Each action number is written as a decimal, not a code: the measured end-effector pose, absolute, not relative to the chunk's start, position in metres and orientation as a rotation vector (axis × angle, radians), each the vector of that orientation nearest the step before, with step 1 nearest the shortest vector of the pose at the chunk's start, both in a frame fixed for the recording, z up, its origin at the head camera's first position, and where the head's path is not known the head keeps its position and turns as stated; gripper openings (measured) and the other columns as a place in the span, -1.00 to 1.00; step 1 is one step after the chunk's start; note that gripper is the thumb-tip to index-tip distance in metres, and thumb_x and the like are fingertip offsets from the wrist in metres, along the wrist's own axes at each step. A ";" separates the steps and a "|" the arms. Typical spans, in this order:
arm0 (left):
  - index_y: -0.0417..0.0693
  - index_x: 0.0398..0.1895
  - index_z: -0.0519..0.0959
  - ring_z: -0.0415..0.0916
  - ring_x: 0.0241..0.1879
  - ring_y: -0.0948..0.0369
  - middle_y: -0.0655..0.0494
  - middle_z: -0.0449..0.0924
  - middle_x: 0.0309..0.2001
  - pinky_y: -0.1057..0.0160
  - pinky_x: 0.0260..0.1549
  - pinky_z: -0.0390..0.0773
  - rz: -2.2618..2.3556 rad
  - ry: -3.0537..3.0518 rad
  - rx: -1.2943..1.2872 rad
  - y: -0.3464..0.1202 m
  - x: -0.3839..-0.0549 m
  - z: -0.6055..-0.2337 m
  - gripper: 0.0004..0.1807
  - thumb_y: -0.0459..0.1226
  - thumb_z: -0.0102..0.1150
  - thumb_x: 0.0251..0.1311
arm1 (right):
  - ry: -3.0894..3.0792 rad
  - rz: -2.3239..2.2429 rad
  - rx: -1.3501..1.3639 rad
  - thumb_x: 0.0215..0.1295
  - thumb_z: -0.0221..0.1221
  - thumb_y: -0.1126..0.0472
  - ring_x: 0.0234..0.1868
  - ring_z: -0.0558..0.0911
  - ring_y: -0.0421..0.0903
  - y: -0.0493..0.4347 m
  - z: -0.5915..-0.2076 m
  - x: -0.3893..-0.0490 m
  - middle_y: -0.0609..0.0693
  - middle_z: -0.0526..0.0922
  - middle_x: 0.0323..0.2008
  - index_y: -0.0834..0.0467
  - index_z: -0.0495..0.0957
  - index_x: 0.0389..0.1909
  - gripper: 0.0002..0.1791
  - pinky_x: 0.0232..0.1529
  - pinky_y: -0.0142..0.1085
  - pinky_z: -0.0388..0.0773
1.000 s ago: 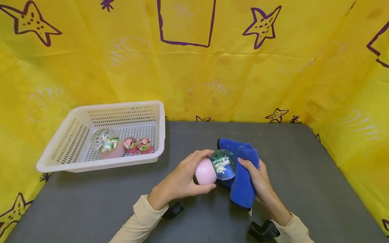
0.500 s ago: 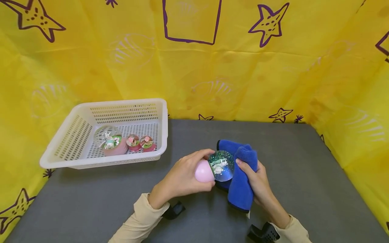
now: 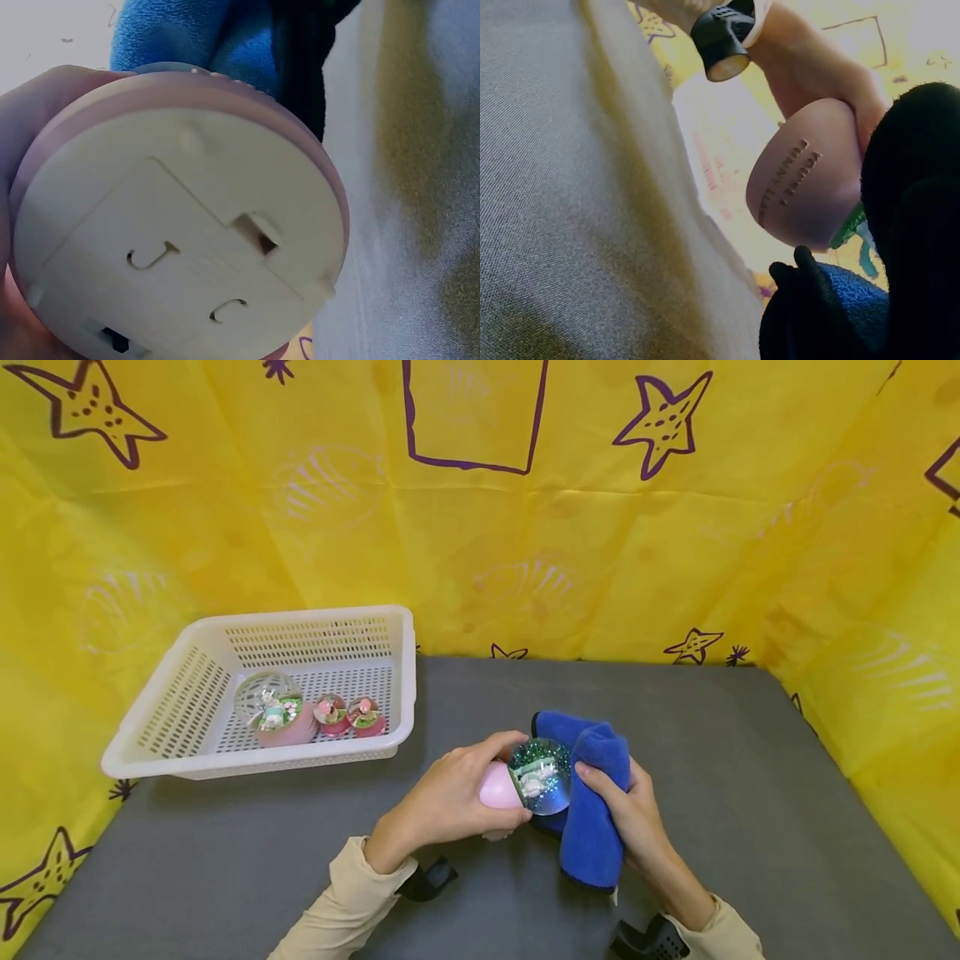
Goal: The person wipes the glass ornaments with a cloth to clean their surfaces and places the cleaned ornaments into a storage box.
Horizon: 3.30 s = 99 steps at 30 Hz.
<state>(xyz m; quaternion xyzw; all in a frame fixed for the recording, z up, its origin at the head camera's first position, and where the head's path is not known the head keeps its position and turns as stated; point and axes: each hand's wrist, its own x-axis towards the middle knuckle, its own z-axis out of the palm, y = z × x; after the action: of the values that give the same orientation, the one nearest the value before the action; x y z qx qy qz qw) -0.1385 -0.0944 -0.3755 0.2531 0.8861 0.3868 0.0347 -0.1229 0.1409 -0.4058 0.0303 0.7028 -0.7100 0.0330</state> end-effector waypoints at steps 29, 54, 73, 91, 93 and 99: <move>0.34 0.30 0.38 0.56 -0.07 0.31 0.22 0.53 0.07 0.14 -0.16 0.61 1.030 2.847 1.008 -0.093 -0.134 -0.380 -0.09 0.00 0.62 -0.24 | 2.016 -2.265 0.075 0.38 0.11 0.23 -0.20 0.68 -0.12 0.147 -0.395 -0.123 -0.12 0.64 -0.17 0.10 0.40 0.07 -0.72 -0.19 -0.21 0.67; -0.09 0.29 0.27 0.49 0.14 0.12 0.00 0.42 0.21 0.17 0.08 0.58 1.626 2.726 1.386 -0.088 -0.130 -0.376 -0.03 -0.36 0.63 -0.28 | 2.048 -2.064 -0.090 0.46 -0.05 0.12 -0.16 0.64 -0.18 0.139 -0.400 -0.117 -0.06 0.58 -0.11 0.35 0.27 0.25 -0.52 -0.21 -0.27 0.65; -0.11 0.26 0.27 0.52 0.15 0.09 -0.03 0.42 0.20 0.11 0.08 0.61 1.563 2.811 1.465 -0.079 -0.130 -0.383 -0.05 -0.33 0.63 -0.28 | 2.121 -1.976 0.014 0.52 -0.09 0.02 -0.10 0.66 -0.17 0.137 -0.394 -0.116 0.21 0.53 0.12 0.20 0.22 0.35 -0.49 -0.18 -0.26 0.65; 0.32 0.43 0.14 0.39 0.20 0.24 0.21 0.31 0.32 0.13 0.13 0.51 1.565 2.591 0.859 -0.081 -0.132 -0.379 0.03 -0.09 0.57 -0.11 | 2.582 -1.928 0.067 0.40 0.16 0.14 -0.09 0.60 -0.23 0.141 -0.395 -0.120 0.14 0.59 0.05 0.19 0.41 0.20 -0.59 -0.09 -0.38 0.58; 0.26 0.41 0.19 0.40 0.17 0.24 0.21 0.34 0.30 0.12 0.13 0.50 1.573 2.583 0.827 -0.081 -0.132 -0.379 -0.01 -0.08 0.56 -0.11 | 2.625 -1.928 0.048 0.38 0.19 0.15 -0.09 0.61 -0.22 0.140 -0.396 -0.119 0.12 0.60 0.04 0.18 0.42 0.20 -0.57 -0.09 -0.38 0.57; 0.17 0.31 0.33 0.47 0.03 0.24 0.22 0.48 0.18 0.17 0.03 0.52 1.556 2.596 0.729 -0.082 -0.132 -0.379 -0.12 -0.05 0.56 -0.15 | 2.758 -1.959 -0.055 0.20 0.35 0.25 -0.12 0.63 -0.22 0.136 -0.401 -0.118 0.02 0.64 -0.01 0.14 0.47 0.19 -0.48 -0.09 -0.39 0.57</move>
<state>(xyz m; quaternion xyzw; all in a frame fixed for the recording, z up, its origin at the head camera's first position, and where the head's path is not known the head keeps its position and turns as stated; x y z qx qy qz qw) -0.1320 -0.0818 -0.3792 0.2342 0.8338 0.4998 0.0142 -0.1181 0.1363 -0.4011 -0.0162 0.8092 -0.5748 -0.1206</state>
